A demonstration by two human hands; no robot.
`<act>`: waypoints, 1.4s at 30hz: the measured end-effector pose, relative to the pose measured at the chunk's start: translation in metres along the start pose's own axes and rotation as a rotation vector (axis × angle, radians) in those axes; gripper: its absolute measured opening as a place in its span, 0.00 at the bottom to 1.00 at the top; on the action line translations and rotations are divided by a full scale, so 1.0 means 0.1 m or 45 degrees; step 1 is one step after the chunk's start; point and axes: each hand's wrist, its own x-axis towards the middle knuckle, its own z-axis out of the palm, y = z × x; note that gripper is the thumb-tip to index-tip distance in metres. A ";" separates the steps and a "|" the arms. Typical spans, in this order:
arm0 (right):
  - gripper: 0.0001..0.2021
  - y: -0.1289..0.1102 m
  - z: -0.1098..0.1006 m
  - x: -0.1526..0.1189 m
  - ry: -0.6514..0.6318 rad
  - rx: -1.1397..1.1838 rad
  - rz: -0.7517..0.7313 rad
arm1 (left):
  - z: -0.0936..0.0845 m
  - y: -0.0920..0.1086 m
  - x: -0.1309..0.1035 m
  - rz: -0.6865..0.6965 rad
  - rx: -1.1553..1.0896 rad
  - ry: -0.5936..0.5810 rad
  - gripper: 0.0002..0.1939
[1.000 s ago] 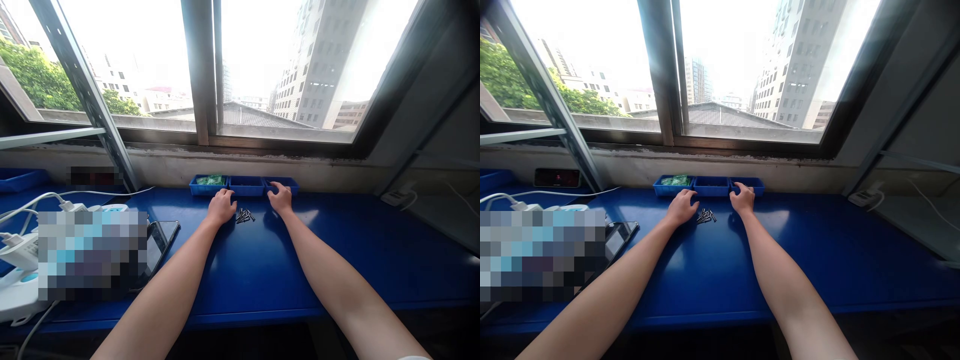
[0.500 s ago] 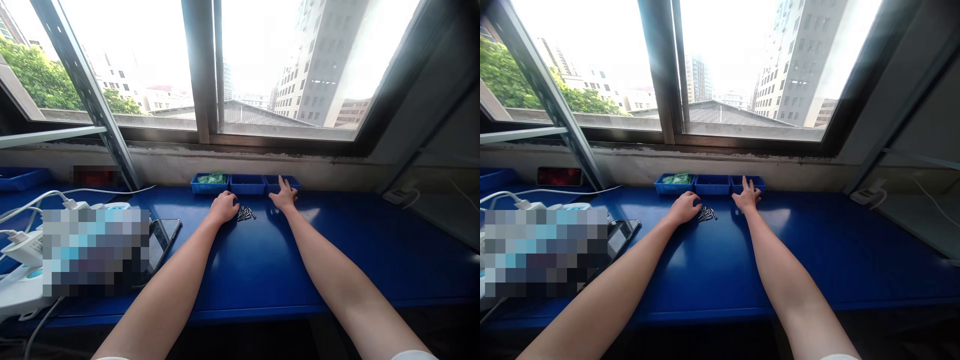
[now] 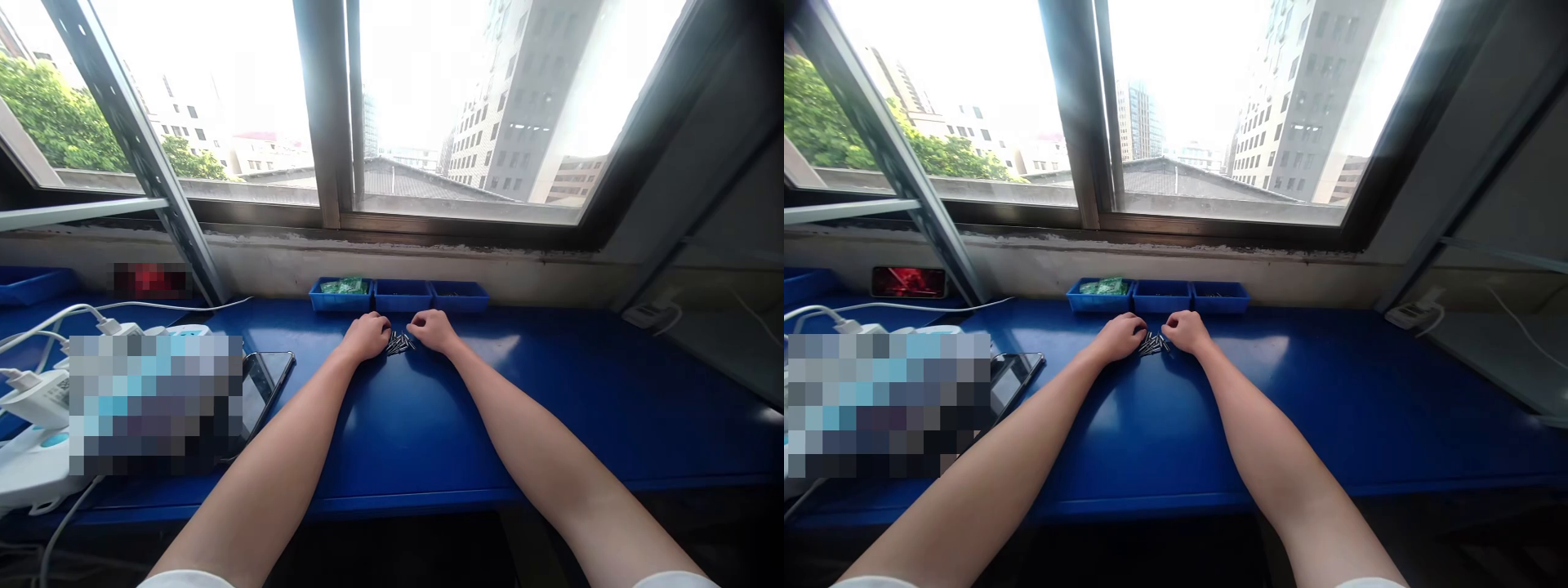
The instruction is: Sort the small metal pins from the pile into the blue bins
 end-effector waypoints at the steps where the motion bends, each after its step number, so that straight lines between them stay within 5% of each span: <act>1: 0.08 0.00 0.00 0.00 -0.021 0.002 0.005 | 0.00 0.00 0.00 0.002 0.007 -0.006 0.15; 20: 0.06 -0.01 0.03 -0.04 -0.128 -0.253 0.071 | -0.02 0.03 -0.01 0.013 -0.011 -0.021 0.14; 31: 0.11 -0.12 0.01 -0.01 -0.038 0.611 -0.015 | -0.05 0.12 0.00 0.319 -0.233 0.217 0.11; 42: 0.10 -0.07 0.02 -0.02 -0.012 0.638 -0.051 | -0.07 0.14 0.01 0.163 -0.134 0.227 0.13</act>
